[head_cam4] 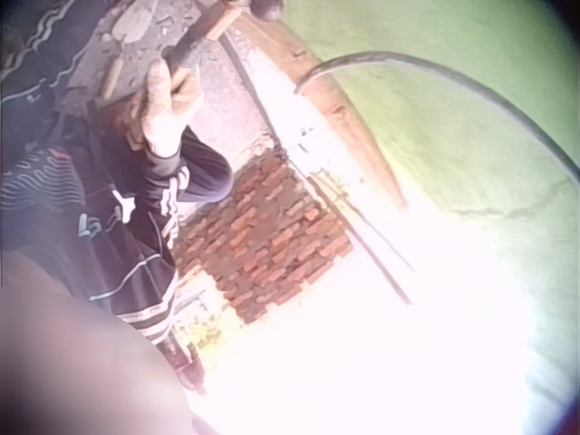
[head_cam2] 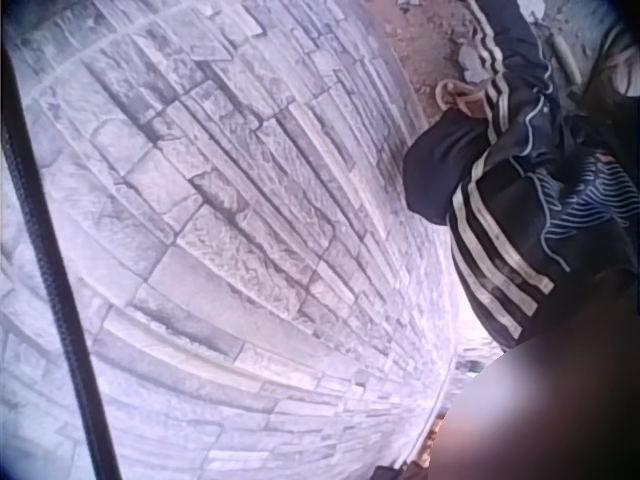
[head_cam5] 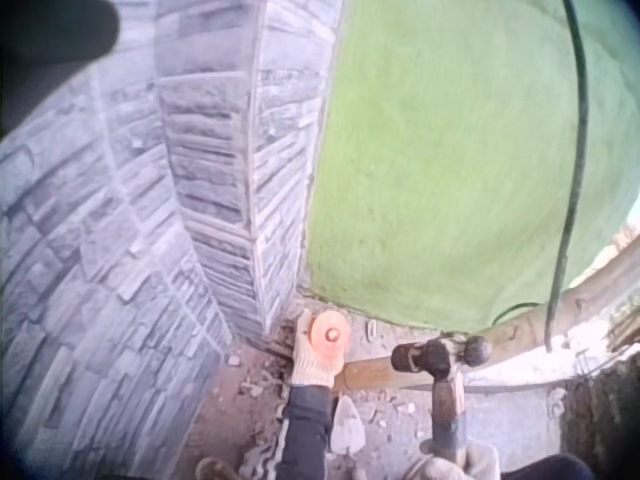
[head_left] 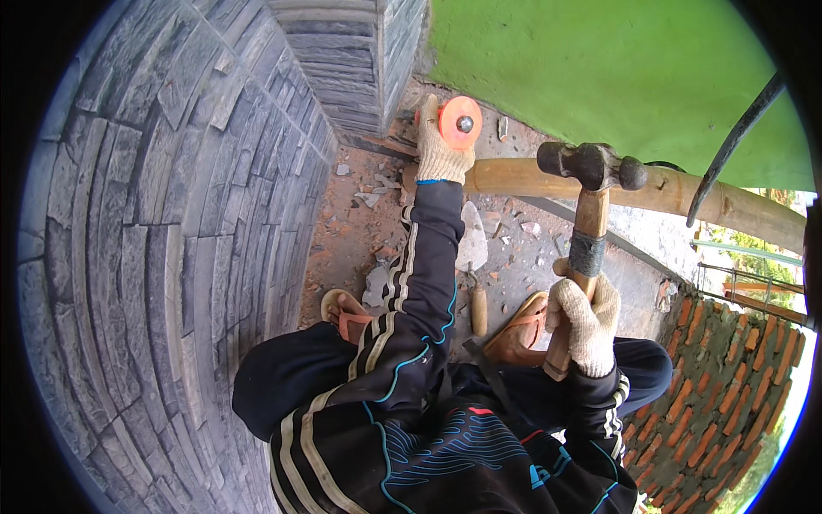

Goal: The person uses a hammer and a red-handled chisel to chip away mortar and debris at the base of a tiled wall. They repeatedly strike the chisel to break up hardened material and clear the joint area along the wall-floor interface.

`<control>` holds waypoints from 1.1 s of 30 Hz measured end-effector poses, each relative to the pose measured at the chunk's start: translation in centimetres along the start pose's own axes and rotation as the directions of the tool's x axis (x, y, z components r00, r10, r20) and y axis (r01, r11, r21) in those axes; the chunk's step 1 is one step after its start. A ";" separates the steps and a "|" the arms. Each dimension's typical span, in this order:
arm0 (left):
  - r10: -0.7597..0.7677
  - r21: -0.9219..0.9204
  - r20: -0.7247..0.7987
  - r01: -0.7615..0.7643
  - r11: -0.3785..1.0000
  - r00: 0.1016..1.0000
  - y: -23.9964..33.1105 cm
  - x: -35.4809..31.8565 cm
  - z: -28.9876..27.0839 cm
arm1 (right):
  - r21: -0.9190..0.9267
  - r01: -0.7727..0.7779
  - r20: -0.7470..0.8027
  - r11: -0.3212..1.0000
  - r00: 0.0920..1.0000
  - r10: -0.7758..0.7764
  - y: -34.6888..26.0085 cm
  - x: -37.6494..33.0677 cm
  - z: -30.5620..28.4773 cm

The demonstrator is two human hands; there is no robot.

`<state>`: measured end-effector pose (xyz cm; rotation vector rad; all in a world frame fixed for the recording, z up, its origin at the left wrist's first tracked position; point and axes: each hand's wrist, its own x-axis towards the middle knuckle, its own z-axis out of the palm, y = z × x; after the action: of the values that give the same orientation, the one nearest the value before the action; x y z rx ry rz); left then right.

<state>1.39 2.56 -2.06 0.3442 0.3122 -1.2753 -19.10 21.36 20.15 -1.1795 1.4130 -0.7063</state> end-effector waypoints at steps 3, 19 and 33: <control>0.225 0.237 0.093 -0.241 0.941 0.970 -2.0 2.0 -1.5 | -0.014 0.069 -0.040 0.998 0.997 -0.069 0.7 0.4 0.0; 0.377 0.587 0.578 -0.690 0.423 0.724 5.4 9.3 -4.9 | 0.391 -0.091 0.112 0.916 0.992 0.051 2.1 8.1 13.1; 0.351 0.456 0.262 -0.436 0.776 0.899 -1.6 6.5 -1.5 | 0.310 -0.035 -0.028 0.950 0.999 0.046 2.3 10.1 11.0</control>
<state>1.50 -2.84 -6.25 0.7118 -0.2448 -0.9379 -8.13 14.86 12.08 -0.8932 1.2949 -0.8874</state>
